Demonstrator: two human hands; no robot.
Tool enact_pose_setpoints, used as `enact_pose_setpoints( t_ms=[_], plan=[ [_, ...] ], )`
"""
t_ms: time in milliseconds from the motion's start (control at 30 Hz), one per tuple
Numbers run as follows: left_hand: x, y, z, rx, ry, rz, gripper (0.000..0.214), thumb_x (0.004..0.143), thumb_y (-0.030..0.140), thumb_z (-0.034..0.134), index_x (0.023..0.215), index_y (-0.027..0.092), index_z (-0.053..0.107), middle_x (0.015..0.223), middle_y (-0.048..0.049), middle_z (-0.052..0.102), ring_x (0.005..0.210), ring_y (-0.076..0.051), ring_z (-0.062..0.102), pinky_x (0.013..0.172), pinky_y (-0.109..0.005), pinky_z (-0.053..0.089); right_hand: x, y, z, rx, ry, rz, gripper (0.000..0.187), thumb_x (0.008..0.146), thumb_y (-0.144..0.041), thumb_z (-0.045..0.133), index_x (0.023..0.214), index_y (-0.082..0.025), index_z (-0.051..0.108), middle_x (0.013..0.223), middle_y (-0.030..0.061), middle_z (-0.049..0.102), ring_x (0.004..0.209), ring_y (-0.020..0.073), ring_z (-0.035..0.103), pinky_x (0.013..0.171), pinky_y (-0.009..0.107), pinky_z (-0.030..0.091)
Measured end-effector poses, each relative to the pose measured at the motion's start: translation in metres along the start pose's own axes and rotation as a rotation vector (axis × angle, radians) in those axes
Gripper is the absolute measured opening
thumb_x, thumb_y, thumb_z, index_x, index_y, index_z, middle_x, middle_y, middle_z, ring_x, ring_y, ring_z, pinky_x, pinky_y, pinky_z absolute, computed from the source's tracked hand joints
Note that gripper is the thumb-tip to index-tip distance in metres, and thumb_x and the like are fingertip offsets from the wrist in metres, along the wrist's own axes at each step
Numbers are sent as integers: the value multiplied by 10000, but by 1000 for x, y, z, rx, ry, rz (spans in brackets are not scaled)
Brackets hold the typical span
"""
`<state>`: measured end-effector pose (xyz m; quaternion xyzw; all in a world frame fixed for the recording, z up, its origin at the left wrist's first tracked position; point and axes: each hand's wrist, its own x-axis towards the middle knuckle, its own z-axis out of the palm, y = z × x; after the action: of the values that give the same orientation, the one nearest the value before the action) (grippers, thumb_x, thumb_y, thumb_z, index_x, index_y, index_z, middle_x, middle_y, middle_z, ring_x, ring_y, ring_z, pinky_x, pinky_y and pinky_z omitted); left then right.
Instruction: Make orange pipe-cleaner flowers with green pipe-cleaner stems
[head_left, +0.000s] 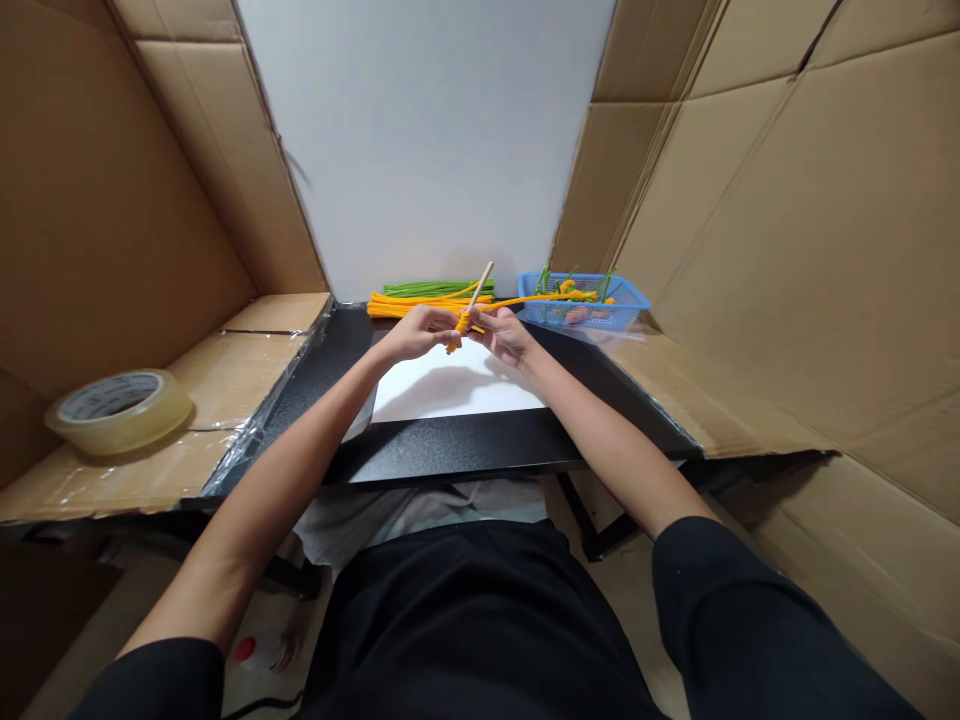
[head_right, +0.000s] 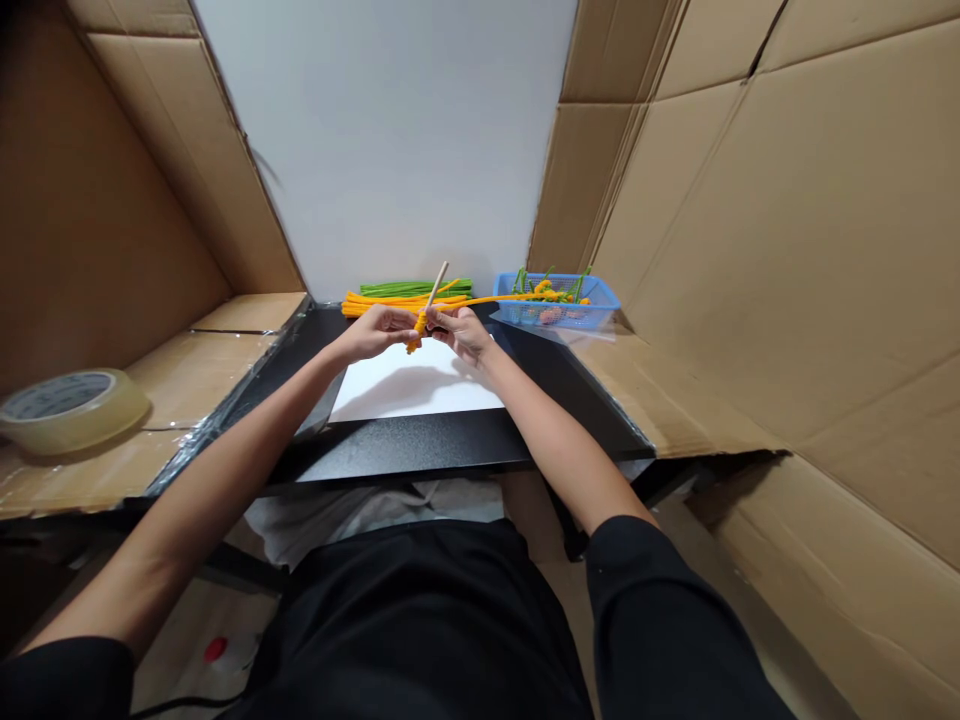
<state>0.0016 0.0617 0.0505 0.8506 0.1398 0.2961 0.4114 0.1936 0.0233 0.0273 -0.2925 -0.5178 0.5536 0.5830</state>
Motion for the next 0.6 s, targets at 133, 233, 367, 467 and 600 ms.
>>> enact_pose_setpoints(
  t_ms=[133, 233, 367, 467, 600],
  plan=[
    [0, 1, 0, 42, 34, -6, 318, 787, 399, 749, 843, 91, 690, 776, -104, 731, 673, -145, 677, 686, -268, 553, 1, 0, 0, -16, 21, -4, 460, 504, -511, 935, 718, -177, 703, 700, -14, 650, 752, 137, 616, 785, 303, 545],
    [-1, 3, 1, 98, 70, -23, 290, 792, 378, 733, 789, 94, 671, 731, -95, 716, 654, -142, 667, 674, -267, 546, 4, 0, 0, -8, 50, -11, 463, 459, -486, 953, 697, -171, 711, 694, -18, 657, 719, 117, 599, 749, 269, 523],
    [-2, 6, 5, 161, 141, -44, 247, 800, 341, 690, 779, 97, 661, 720, -98, 712, 642, -149, 663, 643, -269, 540, 7, 1, 0, 14, 99, -43, 468, 404, -466, 963, 666, -161, 723, 693, -11, 671, 688, 99, 576, 689, 238, 480],
    [0, 5, 9, 201, 189, -50, 220, 783, 315, 682, 809, 96, 675, 748, -103, 723, 656, -163, 677, 641, -275, 548, 8, 2, 1, 38, 118, -62, 468, 386, -467, 965, 644, -163, 721, 670, -13, 670, 676, 96, 572, 673, 233, 469],
    [2, 2, 13, 264, 262, -38, 160, 769, 270, 669, 768, 111, 680, 706, -77, 717, 651, -169, 684, 635, -267, 543, 9, 3, 2, 47, 128, -88, 467, 384, -477, 964, 629, -165, 716, 647, -21, 667, 662, 89, 563, 670, 231, 473]
  ],
)
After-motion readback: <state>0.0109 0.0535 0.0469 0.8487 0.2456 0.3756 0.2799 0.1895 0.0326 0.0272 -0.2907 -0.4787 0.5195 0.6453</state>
